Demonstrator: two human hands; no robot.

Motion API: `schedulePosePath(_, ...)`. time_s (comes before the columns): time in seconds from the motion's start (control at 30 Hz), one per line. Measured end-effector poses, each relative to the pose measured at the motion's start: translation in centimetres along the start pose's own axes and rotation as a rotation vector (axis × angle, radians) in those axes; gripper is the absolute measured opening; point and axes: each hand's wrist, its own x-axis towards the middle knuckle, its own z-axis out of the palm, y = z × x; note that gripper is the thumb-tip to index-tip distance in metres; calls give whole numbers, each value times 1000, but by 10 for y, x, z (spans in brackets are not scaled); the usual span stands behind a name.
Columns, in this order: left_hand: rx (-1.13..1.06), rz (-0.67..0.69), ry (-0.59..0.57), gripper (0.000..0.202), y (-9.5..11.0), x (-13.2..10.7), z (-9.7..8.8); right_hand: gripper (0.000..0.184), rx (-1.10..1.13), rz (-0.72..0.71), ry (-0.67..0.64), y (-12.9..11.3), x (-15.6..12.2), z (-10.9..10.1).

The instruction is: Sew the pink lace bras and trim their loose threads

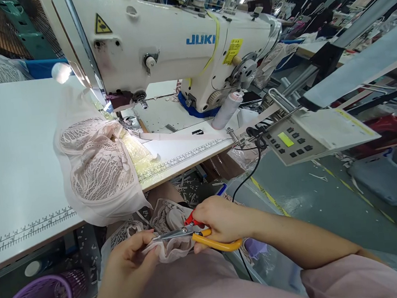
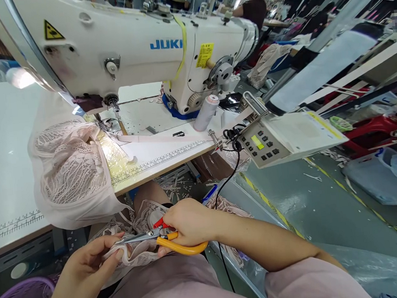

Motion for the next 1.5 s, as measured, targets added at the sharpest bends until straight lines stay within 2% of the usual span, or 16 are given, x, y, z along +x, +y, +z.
schedulePosePath(0.27,80,-14,-73,25,-4,2,-3,41,-11,3,-19,-2,0,-4)
schedulePosePath(0.47,74,-32,-71,28,-5,4,-4,34,41,26,-84,1,1,-5)
schedulePosePath(0.57,86,-37,-82,28,-4,3,-5,37,60,31,-83,3,0,-7)
schedulePosePath(0.7,123,-5,-76,28,-5,4,-7,41,59,26,-84,3,0,-10)
schedulePosePath(0.87,217,21,-142,28,-6,5,-9,36,40,25,-82,3,0,-9)
schedulePosePath(1.23,197,14,-68,25,-3,0,-6,38,67,35,-76,3,0,-8)
schedulePosePath(1.33,129,5,-45,24,-3,1,-7,39,193,35,3,4,3,-1)
schedulePosePath(1.4,91,48,-58,20,-4,3,-9,45,357,29,138,0,9,7)
schedulePosePath(1.5,12,178,-50,13,-8,6,-11,56,661,-57,363,-13,25,23)
